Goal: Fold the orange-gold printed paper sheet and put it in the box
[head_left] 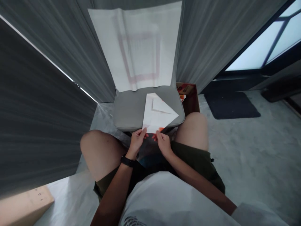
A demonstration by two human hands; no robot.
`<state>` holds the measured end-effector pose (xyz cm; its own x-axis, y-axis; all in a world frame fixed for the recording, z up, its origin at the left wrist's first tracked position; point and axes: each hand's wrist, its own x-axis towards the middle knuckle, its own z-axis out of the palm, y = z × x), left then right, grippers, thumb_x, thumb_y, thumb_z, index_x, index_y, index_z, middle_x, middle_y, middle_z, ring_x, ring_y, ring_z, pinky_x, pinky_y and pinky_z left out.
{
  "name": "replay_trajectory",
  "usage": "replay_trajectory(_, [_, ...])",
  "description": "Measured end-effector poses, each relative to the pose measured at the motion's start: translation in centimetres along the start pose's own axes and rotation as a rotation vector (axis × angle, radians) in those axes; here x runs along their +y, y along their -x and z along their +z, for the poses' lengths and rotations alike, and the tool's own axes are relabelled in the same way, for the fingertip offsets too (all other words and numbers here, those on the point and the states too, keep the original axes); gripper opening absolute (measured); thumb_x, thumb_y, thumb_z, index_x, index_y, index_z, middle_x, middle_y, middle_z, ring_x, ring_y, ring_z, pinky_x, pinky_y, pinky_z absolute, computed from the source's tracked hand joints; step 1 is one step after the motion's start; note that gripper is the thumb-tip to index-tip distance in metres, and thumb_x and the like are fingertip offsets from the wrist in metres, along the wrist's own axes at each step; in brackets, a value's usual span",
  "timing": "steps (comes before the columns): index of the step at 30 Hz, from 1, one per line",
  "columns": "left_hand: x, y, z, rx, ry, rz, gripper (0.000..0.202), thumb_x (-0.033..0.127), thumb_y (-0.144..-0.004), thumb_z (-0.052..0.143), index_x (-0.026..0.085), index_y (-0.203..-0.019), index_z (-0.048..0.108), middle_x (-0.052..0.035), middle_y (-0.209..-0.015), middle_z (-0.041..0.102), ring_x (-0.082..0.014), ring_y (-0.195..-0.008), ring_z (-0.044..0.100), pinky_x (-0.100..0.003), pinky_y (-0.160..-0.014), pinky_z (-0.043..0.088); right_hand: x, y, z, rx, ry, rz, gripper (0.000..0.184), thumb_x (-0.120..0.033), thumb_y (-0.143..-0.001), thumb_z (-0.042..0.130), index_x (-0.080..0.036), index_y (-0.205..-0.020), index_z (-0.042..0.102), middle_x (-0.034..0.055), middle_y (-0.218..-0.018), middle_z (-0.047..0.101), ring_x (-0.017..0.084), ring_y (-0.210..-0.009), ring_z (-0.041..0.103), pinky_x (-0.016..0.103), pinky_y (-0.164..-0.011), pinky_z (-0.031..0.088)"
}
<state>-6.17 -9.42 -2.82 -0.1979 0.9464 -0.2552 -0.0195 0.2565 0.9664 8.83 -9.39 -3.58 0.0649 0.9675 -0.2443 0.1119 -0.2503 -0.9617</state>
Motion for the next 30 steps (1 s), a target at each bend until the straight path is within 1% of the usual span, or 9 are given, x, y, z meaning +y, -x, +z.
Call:
replay_trajectory(4, [0.1, 0.6, 0.7, 0.018, 0.040, -0.003, 0.062, 0.078, -0.078, 0.071, 0.019, -0.061, 0.068, -0.0013, -0.059, 0.063, -0.0140, -0.057, 0.052, -0.028, -0.061, 0.042, -0.3, 0.0, -0.1, 0.028, -0.016, -0.014, 0.064, -0.079, -0.085, 0.053, -0.024, -0.058, 0.067, 0.0036, -0.057, 0.063, 0.020, -0.057, 0.057, 0.034, -0.063, 0.043])
replay_trajectory(9, [-0.4, 2.7, 3.8, 0.119, 0.223, -0.052, 0.062, 0.078, -0.076, 0.074, 0.017, -0.065, 0.070, -0.0017, -0.064, 0.066, -0.0135, -0.061, 0.054, -0.027, -0.064, 0.044, -0.4, -0.2, 0.0, 0.085, -0.114, 0.069, 0.069, -0.087, -0.076, 0.056, -0.022, -0.056, 0.063, 0.0044, -0.058, 0.064, 0.019, -0.056, 0.054, 0.033, -0.060, 0.043])
replay_trajectory(11, [-0.5, 3.4, 4.9, 0.124, 0.289, -0.087, 0.062, 0.078, -0.074, 0.076, 0.016, -0.068, 0.072, -0.0029, -0.066, 0.068, -0.0138, -0.062, 0.056, -0.026, -0.064, 0.044, -0.2, -0.3, -0.2, 0.127, -0.087, 0.062, 0.070, -0.089, -0.073, 0.058, -0.021, -0.056, 0.062, 0.0047, -0.057, 0.063, 0.019, -0.057, 0.054, 0.032, -0.059, 0.043])
replay_trajectory(13, [-0.4, 3.9, 5.5, 0.130, 0.321, -0.113, 0.062, 0.078, -0.073, 0.077, 0.016, -0.071, 0.074, -0.0036, -0.068, 0.069, -0.0141, -0.063, 0.056, -0.026, -0.063, 0.043, 0.0, -0.4, -0.4, 0.148, -0.057, 0.034, 0.070, -0.088, -0.075, 0.058, -0.020, -0.057, 0.062, 0.0053, -0.057, 0.064, 0.018, -0.057, 0.055, 0.032, -0.059, 0.044])
replay_trajectory(16, [-0.1, 3.8, 5.1, 0.156, 0.319, -0.109, 0.061, 0.076, -0.068, 0.081, 0.016, -0.076, 0.077, -0.0025, -0.068, 0.067, -0.0139, -0.064, 0.056, -0.025, -0.060, 0.040, 0.4, -0.7, -0.8, 0.115, -0.046, 0.013, 0.071, -0.087, -0.079, 0.055, -0.020, -0.059, 0.065, 0.0058, -0.057, 0.065, 0.019, -0.057, 0.057, 0.032, -0.061, 0.045])
replay_trajectory(19, [0.1, 3.3, 4.2, 0.176, 0.303, -0.118, 0.062, 0.075, -0.064, 0.084, 0.016, -0.079, 0.076, 0.0008, -0.066, 0.062, -0.0114, -0.062, 0.050, -0.023, -0.055, 0.034, 0.7, -0.9, -0.9, 0.074, -0.052, 0.021, 0.072, -0.088, -0.079, 0.055, -0.020, -0.059, 0.067, 0.0058, -0.056, 0.064, 0.019, -0.056, 0.058, 0.032, -0.061, 0.046])
replay_trajectory(22, [-0.1, 3.0, 3.7, 0.125, 0.265, -0.160, 0.061, 0.075, -0.063, 0.085, 0.016, -0.072, 0.071, 0.0038, -0.061, 0.054, -0.0087, -0.056, 0.040, -0.022, -0.051, 0.027, 0.9, -0.9, -0.7, 0.049, -0.076, 0.051, 0.072, -0.089, -0.077, 0.058, -0.020, -0.059, 0.067, 0.0061, -0.056, 0.065, 0.018, -0.055, 0.057, 0.032, -0.059, 0.045])
replay_trajectory(27, [-0.7, 2.8, 3.8, 0.093, 0.242, -0.168, 0.063, 0.077, -0.063, 0.084, 0.016, -0.069, 0.067, 0.0029, -0.063, 0.055, -0.0091, -0.058, 0.041, -0.022, -0.054, 0.029, 0.8, -0.7, -0.2, 0.011, -0.166, 0.156, 0.068, -0.087, -0.068, 0.067, -0.020, -0.059, 0.066, 0.0067, -0.059, 0.067, 0.016, -0.053, 0.055, 0.029, -0.052, 0.041])
replay_trajectory(30, [-0.8, 2.8, 3.7, 0.089, 0.231, -0.185, 0.065, 0.078, -0.061, 0.084, 0.016, -0.068, 0.066, 0.0033, -0.062, 0.054, -0.0083, -0.057, 0.039, -0.022, -0.053, 0.027, 0.6, -0.6, -0.2, -0.008, -0.165, 0.157, 0.062, -0.081, -0.066, 0.073, -0.020, -0.059, 0.067, 0.0058, -0.058, 0.066, 0.015, -0.051, 0.053, 0.028, -0.050, 0.039])
